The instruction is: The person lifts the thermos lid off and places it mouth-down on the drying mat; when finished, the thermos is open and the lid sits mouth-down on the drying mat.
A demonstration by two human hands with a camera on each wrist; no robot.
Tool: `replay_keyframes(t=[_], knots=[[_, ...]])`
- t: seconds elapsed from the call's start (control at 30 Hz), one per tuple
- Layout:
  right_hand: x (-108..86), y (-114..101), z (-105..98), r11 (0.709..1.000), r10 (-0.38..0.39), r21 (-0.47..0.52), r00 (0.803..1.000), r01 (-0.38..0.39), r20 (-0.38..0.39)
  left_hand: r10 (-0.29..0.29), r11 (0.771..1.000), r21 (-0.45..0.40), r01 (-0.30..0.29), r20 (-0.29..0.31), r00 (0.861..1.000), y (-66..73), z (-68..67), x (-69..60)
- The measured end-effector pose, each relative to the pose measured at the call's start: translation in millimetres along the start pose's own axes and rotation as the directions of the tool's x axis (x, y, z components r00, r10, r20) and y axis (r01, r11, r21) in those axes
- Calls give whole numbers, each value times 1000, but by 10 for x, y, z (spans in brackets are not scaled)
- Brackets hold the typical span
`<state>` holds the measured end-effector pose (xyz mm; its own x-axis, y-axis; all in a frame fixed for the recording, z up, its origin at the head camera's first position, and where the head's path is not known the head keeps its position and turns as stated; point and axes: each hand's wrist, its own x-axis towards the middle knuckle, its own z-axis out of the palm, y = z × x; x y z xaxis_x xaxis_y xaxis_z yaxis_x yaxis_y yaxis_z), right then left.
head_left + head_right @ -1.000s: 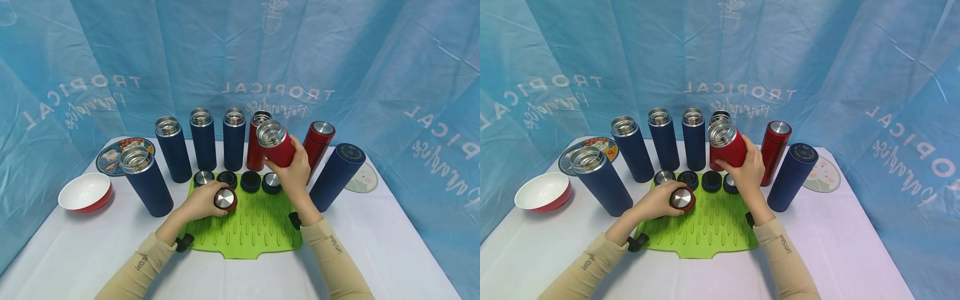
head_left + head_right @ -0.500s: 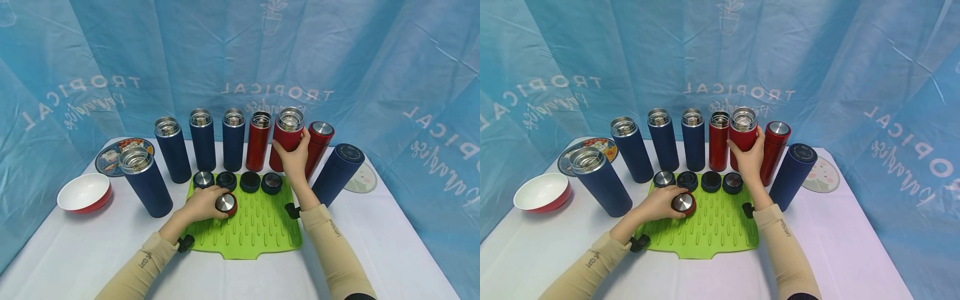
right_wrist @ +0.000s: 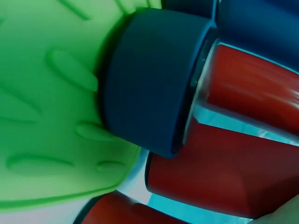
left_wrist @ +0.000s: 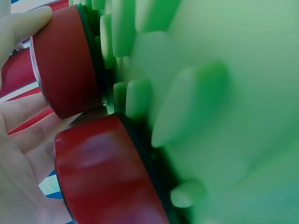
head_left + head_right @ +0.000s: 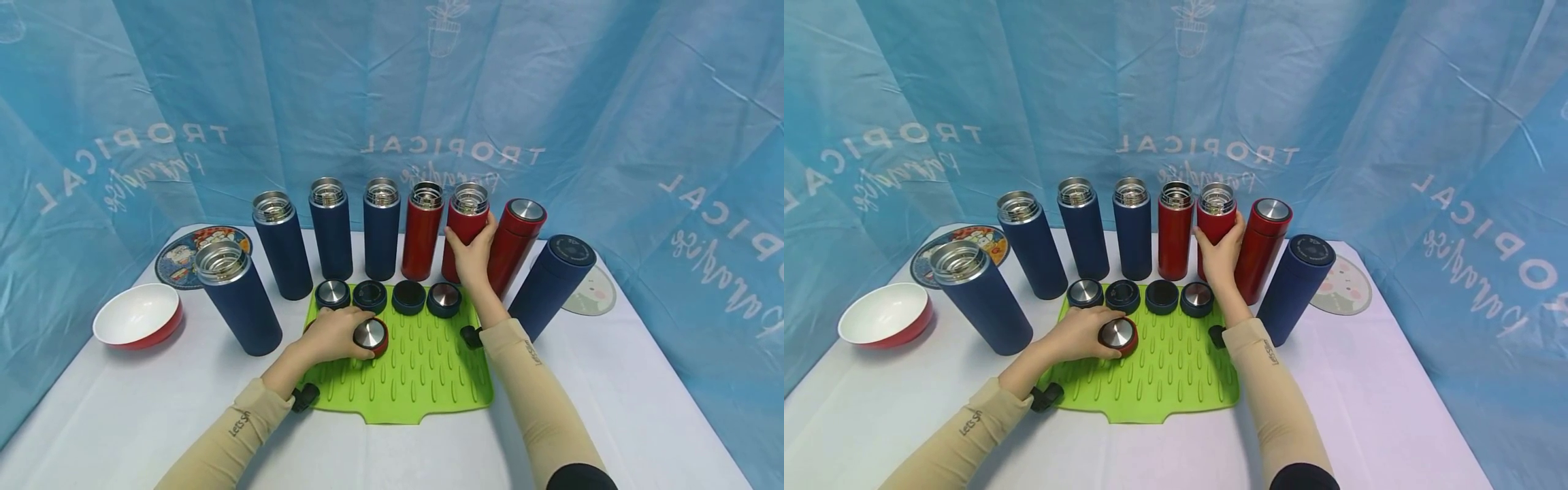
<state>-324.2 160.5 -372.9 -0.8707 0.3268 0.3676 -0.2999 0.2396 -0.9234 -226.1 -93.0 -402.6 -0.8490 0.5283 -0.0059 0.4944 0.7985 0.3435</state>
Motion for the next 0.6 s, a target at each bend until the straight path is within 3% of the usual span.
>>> replay_keyframes(t=[0.6], knots=[[65, 122, 85, 992, 111, -53, 992, -114, -61, -9, 1000, -14, 10, 19, 1000, -24, 22, 16]])
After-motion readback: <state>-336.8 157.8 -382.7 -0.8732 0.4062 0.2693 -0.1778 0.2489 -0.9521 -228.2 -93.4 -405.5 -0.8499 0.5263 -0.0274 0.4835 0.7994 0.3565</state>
